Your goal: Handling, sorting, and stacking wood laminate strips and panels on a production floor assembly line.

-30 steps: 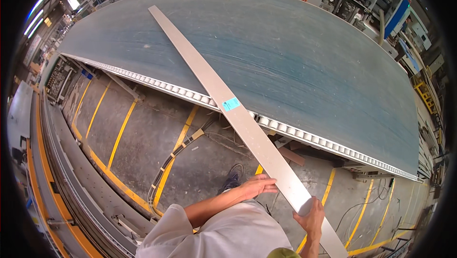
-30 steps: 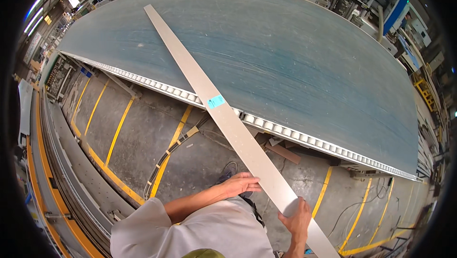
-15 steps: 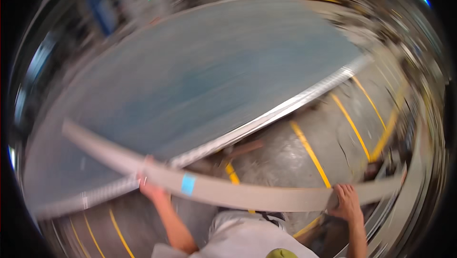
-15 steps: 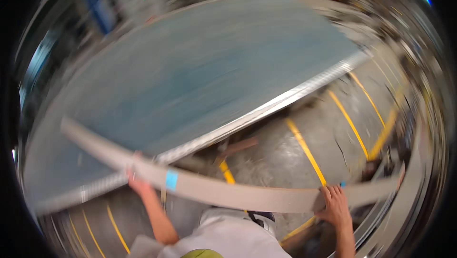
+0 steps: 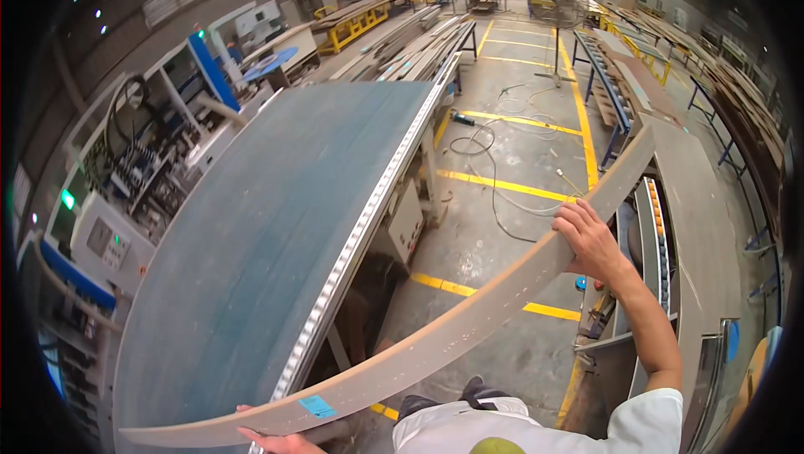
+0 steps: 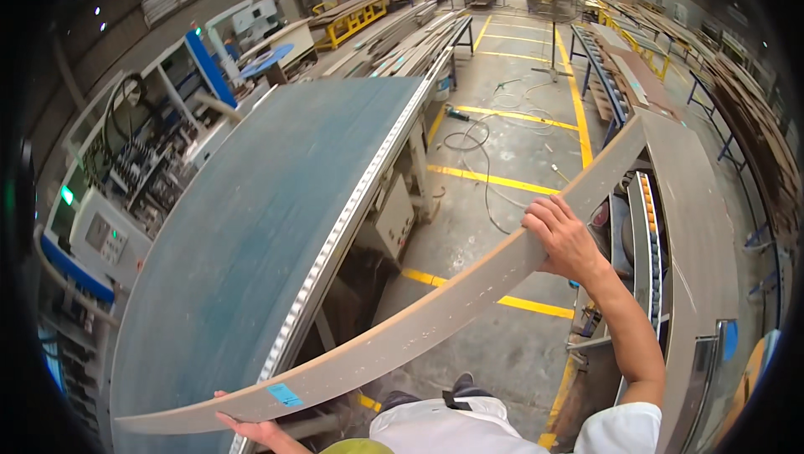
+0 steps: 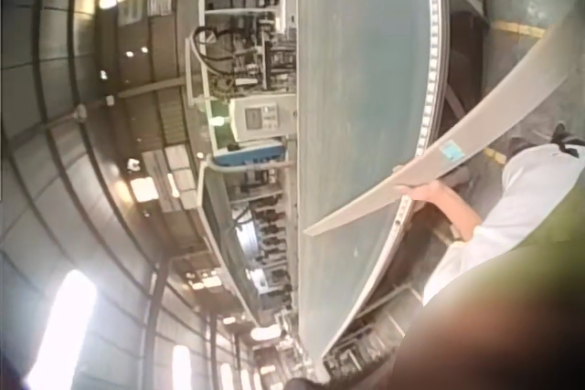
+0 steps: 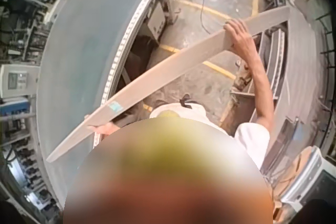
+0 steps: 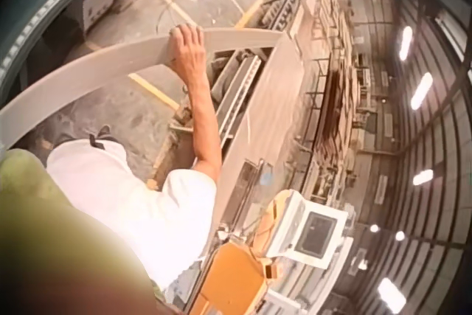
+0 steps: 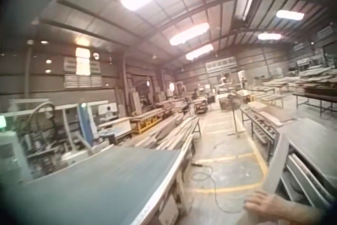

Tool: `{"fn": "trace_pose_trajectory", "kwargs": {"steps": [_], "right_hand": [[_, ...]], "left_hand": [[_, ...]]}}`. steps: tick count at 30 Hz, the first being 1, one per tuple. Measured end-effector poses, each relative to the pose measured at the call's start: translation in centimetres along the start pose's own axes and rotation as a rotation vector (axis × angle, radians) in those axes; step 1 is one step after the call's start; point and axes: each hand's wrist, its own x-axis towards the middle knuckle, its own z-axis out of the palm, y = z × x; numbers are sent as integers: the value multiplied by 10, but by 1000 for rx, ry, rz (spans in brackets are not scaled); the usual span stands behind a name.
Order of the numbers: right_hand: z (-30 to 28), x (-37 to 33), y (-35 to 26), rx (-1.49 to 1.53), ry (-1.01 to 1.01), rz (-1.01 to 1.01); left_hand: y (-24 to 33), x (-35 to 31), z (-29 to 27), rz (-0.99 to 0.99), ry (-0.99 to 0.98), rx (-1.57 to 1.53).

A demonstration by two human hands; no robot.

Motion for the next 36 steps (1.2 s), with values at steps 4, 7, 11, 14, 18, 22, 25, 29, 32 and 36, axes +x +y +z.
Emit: {"fn": "trace_pose_trajectory", "kwargs": {"steps": [4,7,11,14,18,22,25,29,32,36], "right_hand": [[18,28,54,48,46,62],[47,43,97,78,72,99],[98,68,151,58,172,144],[137,98,182,62,192,163],[177,141,221,101,157,197],[198,192,251,165,120,173],[221,228,277,197,117,136],[259,268,325,314,221,87],[278,281,371,287,326,169],[302,296,444,285,338,180]], "left_hand": [[-56,2,90,260,112,381],[-92,8,149,288,138,295],[-153,34,199,425,14,322],[-204,54,238,483,-114,288],[-275,83,298,484,-194,237],[-342,98,363,419,-167,228],[-395,116,400,365,-222,201],[-460,138,430,235,-436,94],[-509,142,456,154,-640,11],[-574,126,507,201,-691,-44]]}}
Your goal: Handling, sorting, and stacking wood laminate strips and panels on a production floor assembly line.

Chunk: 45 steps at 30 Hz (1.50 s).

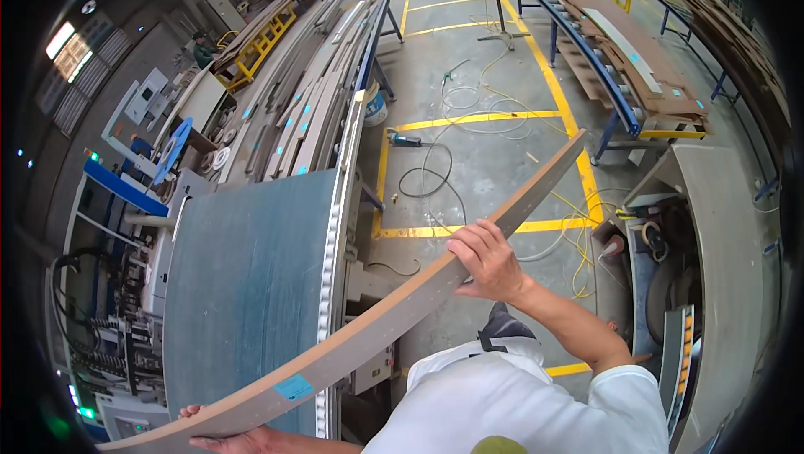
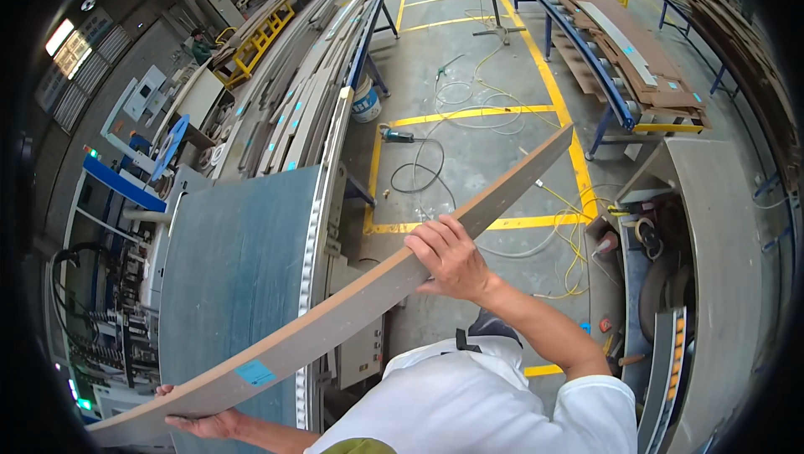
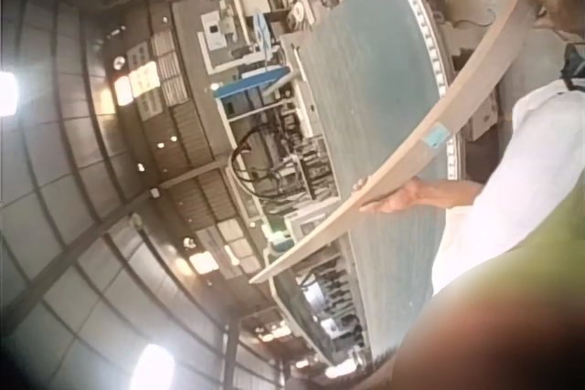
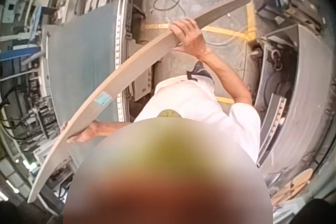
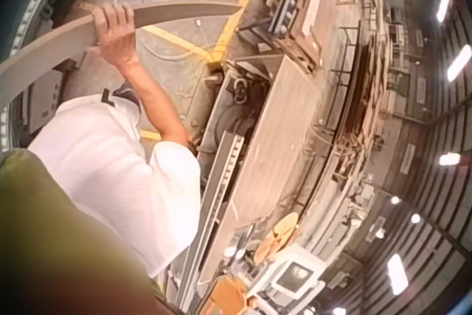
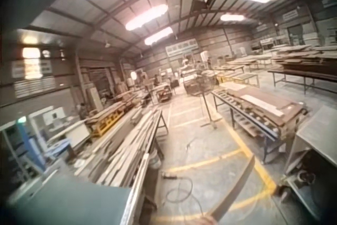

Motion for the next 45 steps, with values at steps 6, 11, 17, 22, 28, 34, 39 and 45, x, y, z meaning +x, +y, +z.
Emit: {"fn": "trace_pose_trajectory", "kwargs": {"steps": [6,11,17,22,28,34,39,45], "right_hand": [[14,45,108,30,19,5],[60,89,195,62,-4,6],[135,168,306,79,-42,20],[170,257,389,79,-59,53],[208,330,503,47,-55,61],[242,375,643,79,-83,24],[251,433,735,130,-128,102],[273,508,821,204,-139,50]], "left_hand": [[-82,33,57,7,-123,-16],[-173,52,89,-22,-102,-55],[-315,97,105,0,-37,-18],[-424,153,130,-47,-15,-35],[-554,196,171,-99,-56,-101],[-700,203,244,-101,84,19],[-794,211,292,-158,54,-45],[-870,238,341,-261,27,11]]}}
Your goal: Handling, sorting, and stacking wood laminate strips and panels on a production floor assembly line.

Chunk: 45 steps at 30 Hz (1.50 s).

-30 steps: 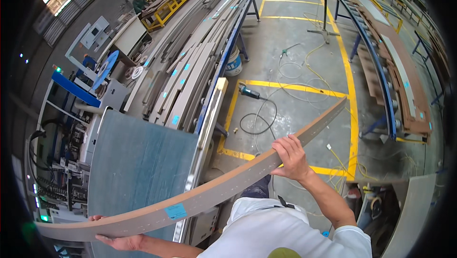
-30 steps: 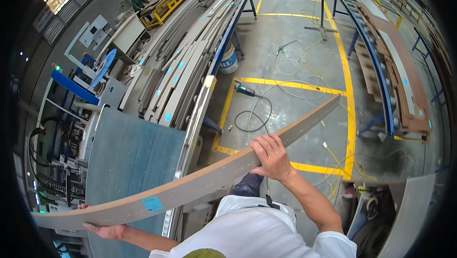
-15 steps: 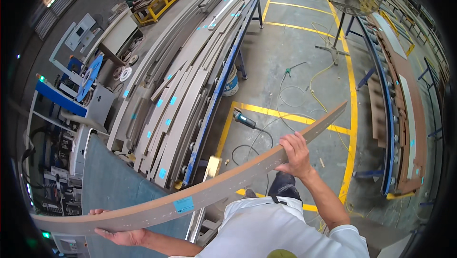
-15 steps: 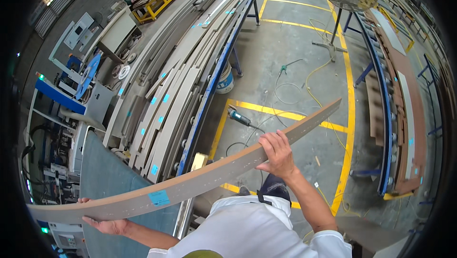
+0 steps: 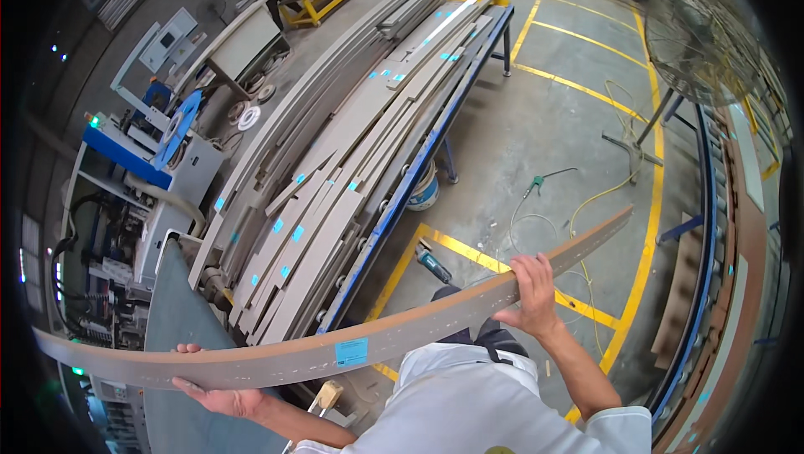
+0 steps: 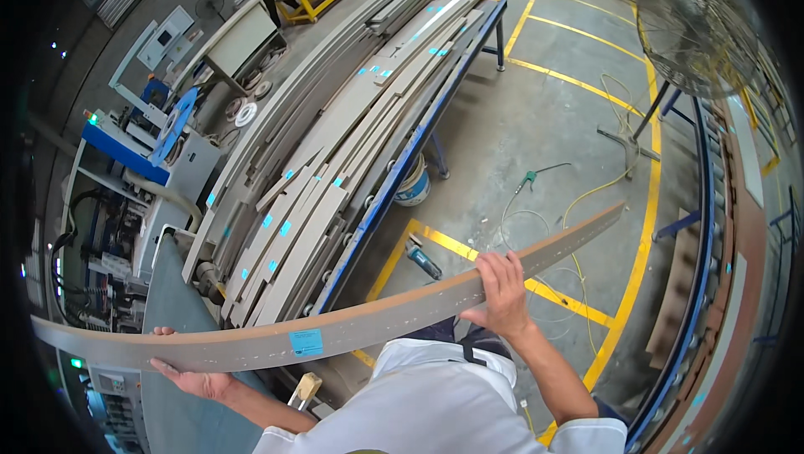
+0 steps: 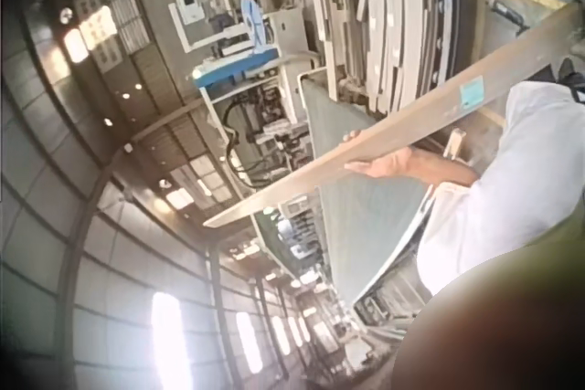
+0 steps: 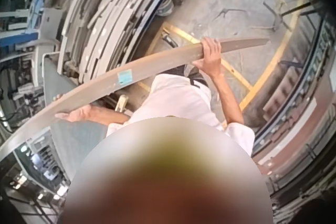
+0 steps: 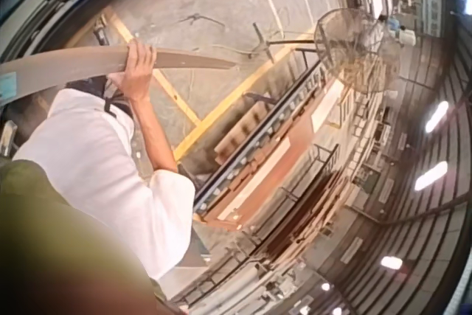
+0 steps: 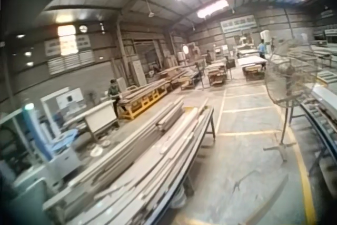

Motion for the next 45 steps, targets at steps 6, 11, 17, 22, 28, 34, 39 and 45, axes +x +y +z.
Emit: {"fn": "trace_pose_trajectory", "kwargs": {"steps": [6,11,17,22,28,34,39,45], "right_hand": [[44,89,55,130,-38,-137],[100,172,126,189,-42,-248],[155,305,202,173,-135,-321],[177,416,243,185,-222,-340],[217,518,277,206,-352,-444],[262,616,376,202,-434,-500],[318,730,459,260,-581,-580],[361,854,588,186,-638,-647]], "left_hand": [[-83,50,8,87,210,85],[-165,112,-1,101,168,127],[-267,225,14,298,762,244],[-339,306,12,297,970,304],[-423,373,23,261,1107,187],[-532,425,5,253,1252,165],[-598,447,-36,203,1038,161],[-632,478,-143,258,1533,246]]}}
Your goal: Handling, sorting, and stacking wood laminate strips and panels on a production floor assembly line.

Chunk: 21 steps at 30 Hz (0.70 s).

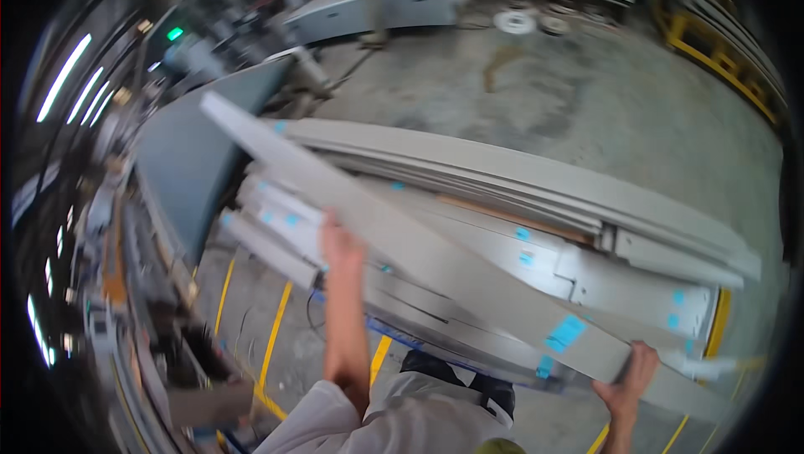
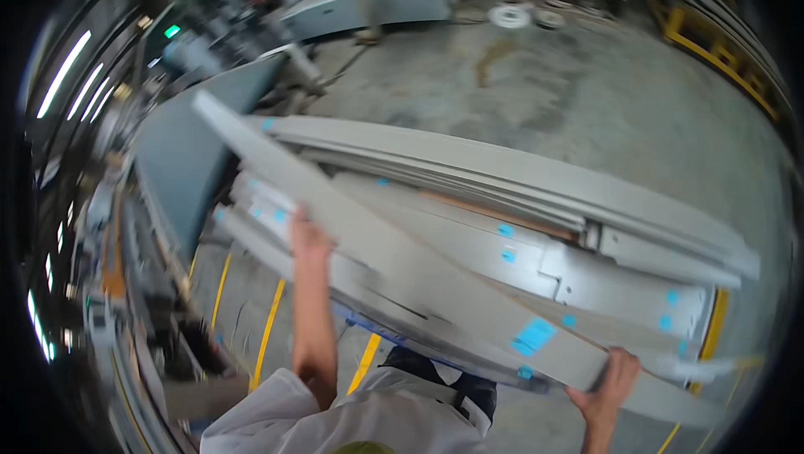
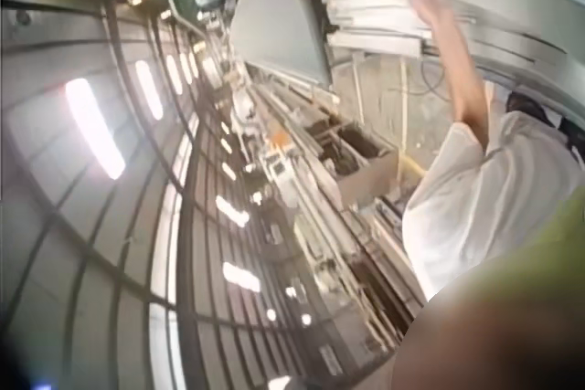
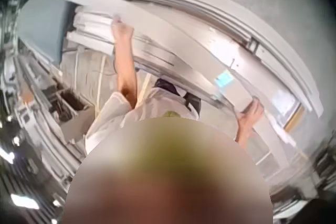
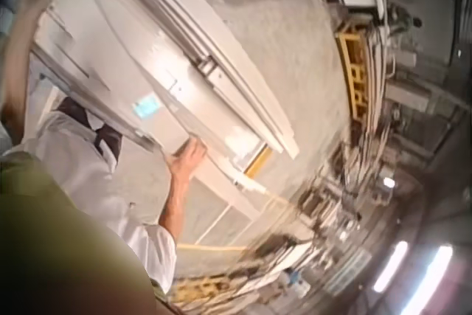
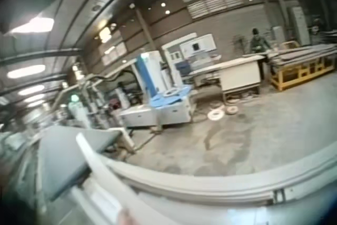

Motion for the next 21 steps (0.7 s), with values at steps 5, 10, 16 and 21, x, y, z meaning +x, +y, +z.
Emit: {"fn": "trace_pose_trajectory", "kwargs": {"steps": [5,10,16,21], "right_hand": [[15,70,104,98,-147,-36],[18,139,163,97,-109,3],[31,221,195,54,-166,-21],[49,243,219,83,-174,-38]], "left_hand": [[-42,-55,72,-68,-4,15],[-75,-25,109,-181,-201,247],[-110,23,141,-245,-169,336],[-129,37,154,-259,-117,418]]}}
